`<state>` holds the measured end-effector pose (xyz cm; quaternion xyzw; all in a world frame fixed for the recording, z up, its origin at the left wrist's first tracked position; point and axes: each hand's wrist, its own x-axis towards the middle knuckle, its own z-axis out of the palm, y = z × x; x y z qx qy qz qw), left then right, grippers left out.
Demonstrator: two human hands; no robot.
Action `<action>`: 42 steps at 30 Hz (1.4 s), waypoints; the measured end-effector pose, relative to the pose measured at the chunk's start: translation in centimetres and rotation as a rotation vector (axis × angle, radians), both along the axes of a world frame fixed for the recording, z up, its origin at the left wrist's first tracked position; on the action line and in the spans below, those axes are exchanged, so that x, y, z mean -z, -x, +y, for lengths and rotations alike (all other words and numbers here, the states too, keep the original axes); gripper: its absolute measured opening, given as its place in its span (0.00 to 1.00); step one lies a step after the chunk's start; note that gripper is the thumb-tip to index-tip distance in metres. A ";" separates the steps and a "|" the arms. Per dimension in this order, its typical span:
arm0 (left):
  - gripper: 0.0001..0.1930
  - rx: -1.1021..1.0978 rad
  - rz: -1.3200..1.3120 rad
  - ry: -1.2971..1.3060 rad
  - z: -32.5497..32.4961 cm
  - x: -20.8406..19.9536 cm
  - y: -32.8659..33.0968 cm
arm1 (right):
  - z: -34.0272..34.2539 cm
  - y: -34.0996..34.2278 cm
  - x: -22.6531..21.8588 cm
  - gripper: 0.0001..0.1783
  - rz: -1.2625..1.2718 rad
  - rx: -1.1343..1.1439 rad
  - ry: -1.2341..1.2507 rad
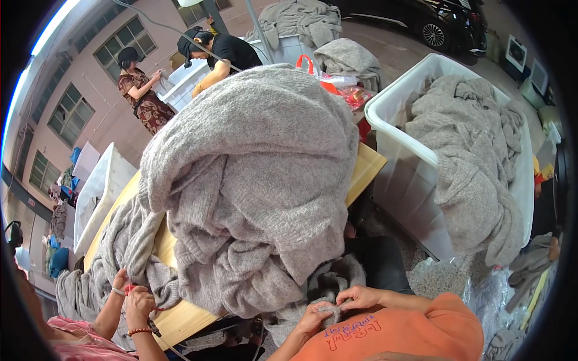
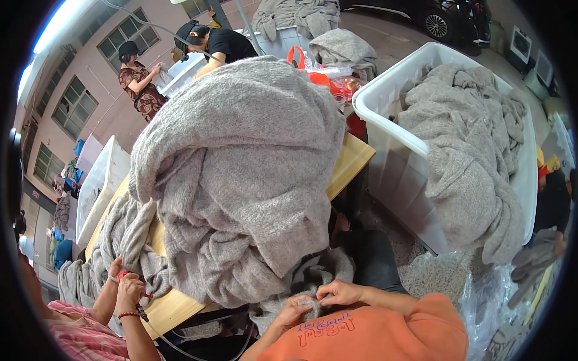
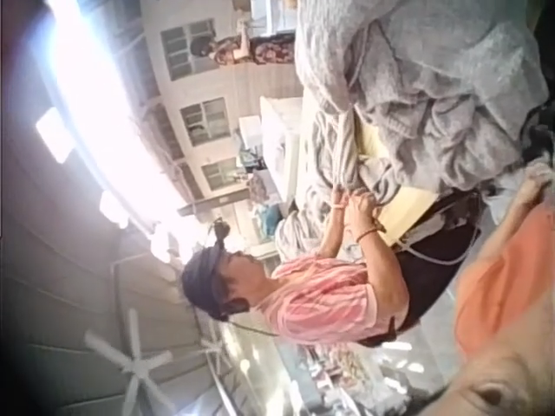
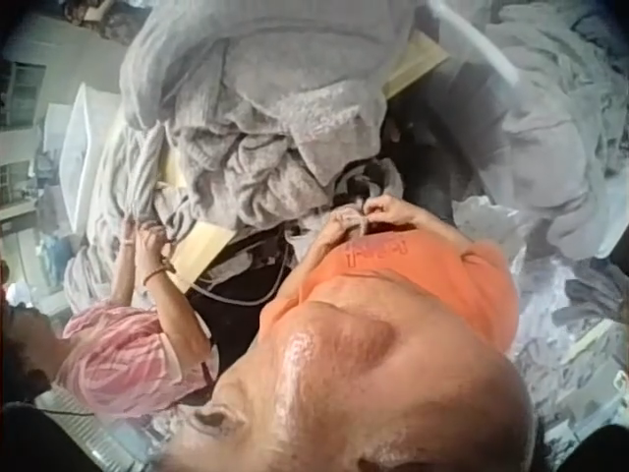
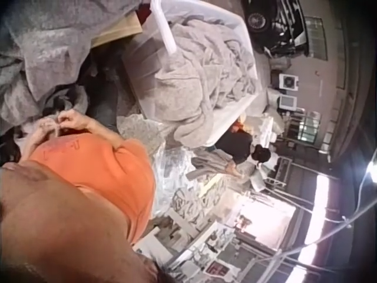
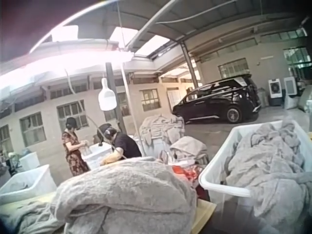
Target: Inspecting grey blankets and picking off loose threads or debris by hand.
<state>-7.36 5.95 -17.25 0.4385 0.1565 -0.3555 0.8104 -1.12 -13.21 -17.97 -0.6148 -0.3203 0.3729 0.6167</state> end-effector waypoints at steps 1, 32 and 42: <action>0.05 -0.058 -0.020 -0.043 0.0 0.3 0.2 | 0.0 -0.3 -0.3 0.07 -0.178 0.014 0.067; 0.05 0.254 -0.033 -0.238 0.9 -0.2 0.2 | 0.5 0.8 0.5 0.08 0.201 -0.196 0.024; 0.10 0.283 -0.411 -0.829 -0.1 3.4 1.8 | 1.0 0.9 1.7 0.08 0.198 -0.206 0.025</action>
